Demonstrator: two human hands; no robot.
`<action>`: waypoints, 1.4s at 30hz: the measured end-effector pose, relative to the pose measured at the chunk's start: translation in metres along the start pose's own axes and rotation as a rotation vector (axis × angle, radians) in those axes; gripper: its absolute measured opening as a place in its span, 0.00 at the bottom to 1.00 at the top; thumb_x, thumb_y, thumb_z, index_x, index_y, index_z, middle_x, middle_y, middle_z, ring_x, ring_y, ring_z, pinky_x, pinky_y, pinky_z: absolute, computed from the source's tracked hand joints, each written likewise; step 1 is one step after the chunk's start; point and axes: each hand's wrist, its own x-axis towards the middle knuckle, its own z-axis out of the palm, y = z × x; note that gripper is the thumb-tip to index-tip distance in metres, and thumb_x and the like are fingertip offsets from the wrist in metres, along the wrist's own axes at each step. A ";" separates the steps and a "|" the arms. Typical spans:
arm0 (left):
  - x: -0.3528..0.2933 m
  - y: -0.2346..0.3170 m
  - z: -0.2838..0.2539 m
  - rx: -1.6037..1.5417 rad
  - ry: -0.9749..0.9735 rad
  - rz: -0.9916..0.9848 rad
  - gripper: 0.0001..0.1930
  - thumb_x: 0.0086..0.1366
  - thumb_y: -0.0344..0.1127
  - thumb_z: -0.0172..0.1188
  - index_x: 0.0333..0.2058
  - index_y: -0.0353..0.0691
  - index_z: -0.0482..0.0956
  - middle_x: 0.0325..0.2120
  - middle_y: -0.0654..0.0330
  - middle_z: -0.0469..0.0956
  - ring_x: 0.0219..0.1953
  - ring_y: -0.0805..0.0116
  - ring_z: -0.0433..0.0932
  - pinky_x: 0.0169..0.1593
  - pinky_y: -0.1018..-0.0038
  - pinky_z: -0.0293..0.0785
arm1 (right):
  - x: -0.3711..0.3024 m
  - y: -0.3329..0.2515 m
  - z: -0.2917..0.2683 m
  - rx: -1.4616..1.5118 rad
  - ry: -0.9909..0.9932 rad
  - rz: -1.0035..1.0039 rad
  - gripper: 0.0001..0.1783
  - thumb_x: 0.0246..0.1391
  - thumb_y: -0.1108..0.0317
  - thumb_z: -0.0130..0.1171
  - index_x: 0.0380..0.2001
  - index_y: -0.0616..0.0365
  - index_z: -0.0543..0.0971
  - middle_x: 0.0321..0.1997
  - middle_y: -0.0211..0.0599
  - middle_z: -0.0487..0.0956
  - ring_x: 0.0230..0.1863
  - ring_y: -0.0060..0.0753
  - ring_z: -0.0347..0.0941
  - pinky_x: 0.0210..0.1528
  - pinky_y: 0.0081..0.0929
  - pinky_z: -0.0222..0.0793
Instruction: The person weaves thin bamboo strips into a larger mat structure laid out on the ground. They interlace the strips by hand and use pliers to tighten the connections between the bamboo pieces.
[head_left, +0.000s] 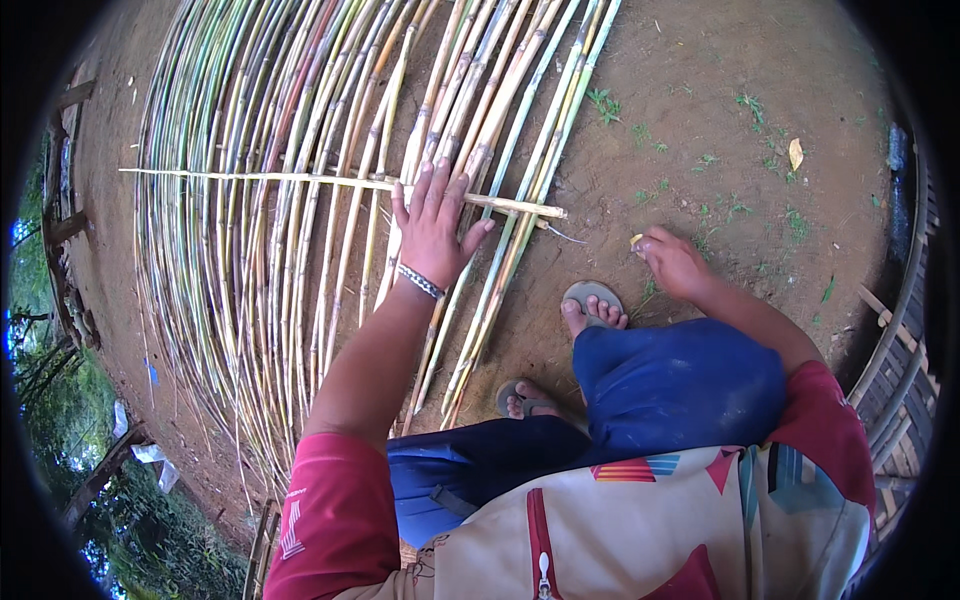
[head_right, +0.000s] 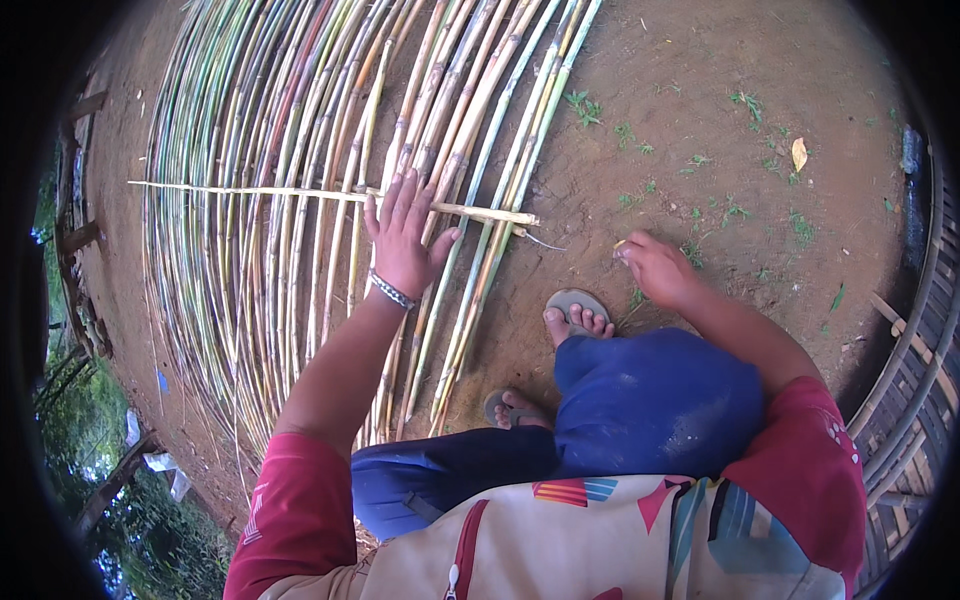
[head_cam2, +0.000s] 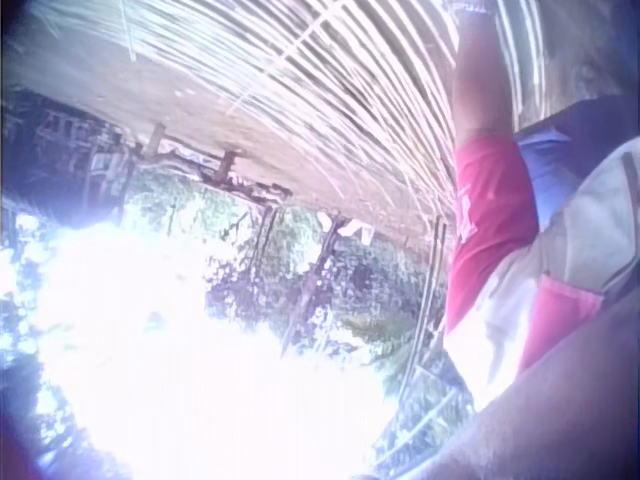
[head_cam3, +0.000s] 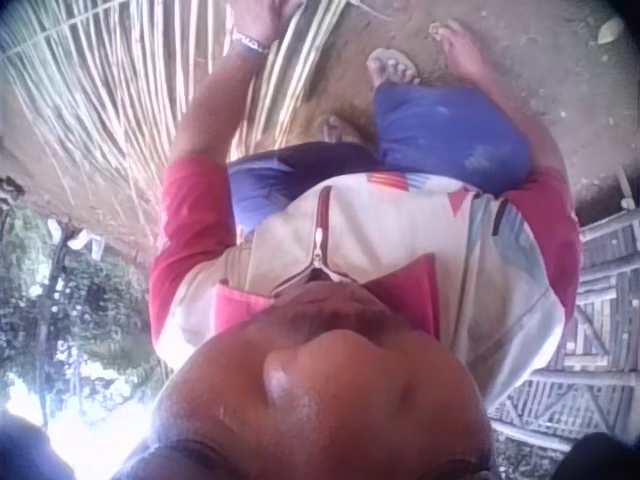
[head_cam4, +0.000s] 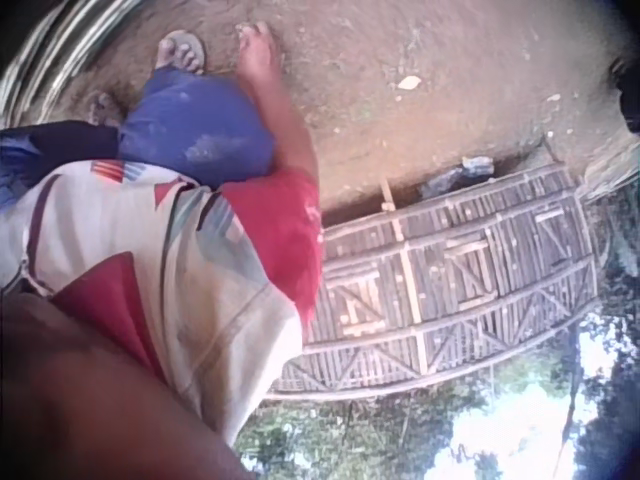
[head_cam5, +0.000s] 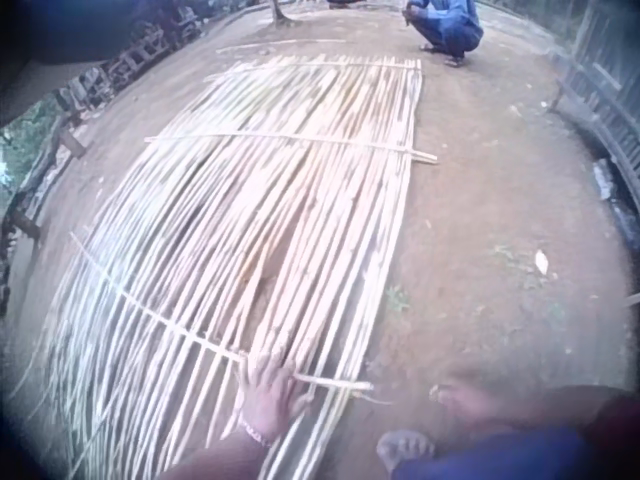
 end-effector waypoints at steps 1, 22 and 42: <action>-0.010 0.007 0.002 -0.042 0.053 -0.016 0.34 0.61 0.54 0.66 0.63 0.47 0.69 0.65 0.52 0.66 0.70 0.54 0.60 0.71 0.44 0.43 | 0.012 -0.004 0.002 -0.039 -0.010 -0.036 0.08 0.59 0.71 0.57 0.42 0.54 0.81 0.43 0.43 0.77 0.45 0.54 0.76 0.45 0.44 0.73; -0.030 0.118 0.053 -0.443 -0.492 -0.515 0.26 0.66 0.41 0.58 0.57 0.30 0.71 0.42 0.40 0.82 0.47 0.41 0.80 0.53 0.54 0.76 | 0.146 -0.069 -0.008 -0.377 -0.248 -0.188 0.11 0.51 0.65 0.58 0.37 0.53 0.84 0.43 0.47 0.83 0.47 0.58 0.79 0.51 0.50 0.74; -0.026 0.128 0.060 -0.459 -0.541 -0.815 0.17 0.65 0.43 0.59 0.46 0.37 0.75 0.38 0.41 0.83 0.44 0.41 0.82 0.49 0.53 0.76 | 0.153 -0.048 0.034 -0.274 -0.026 -0.356 0.04 0.55 0.68 0.58 0.33 0.52 0.80 0.37 0.39 0.79 0.41 0.50 0.79 0.41 0.47 0.75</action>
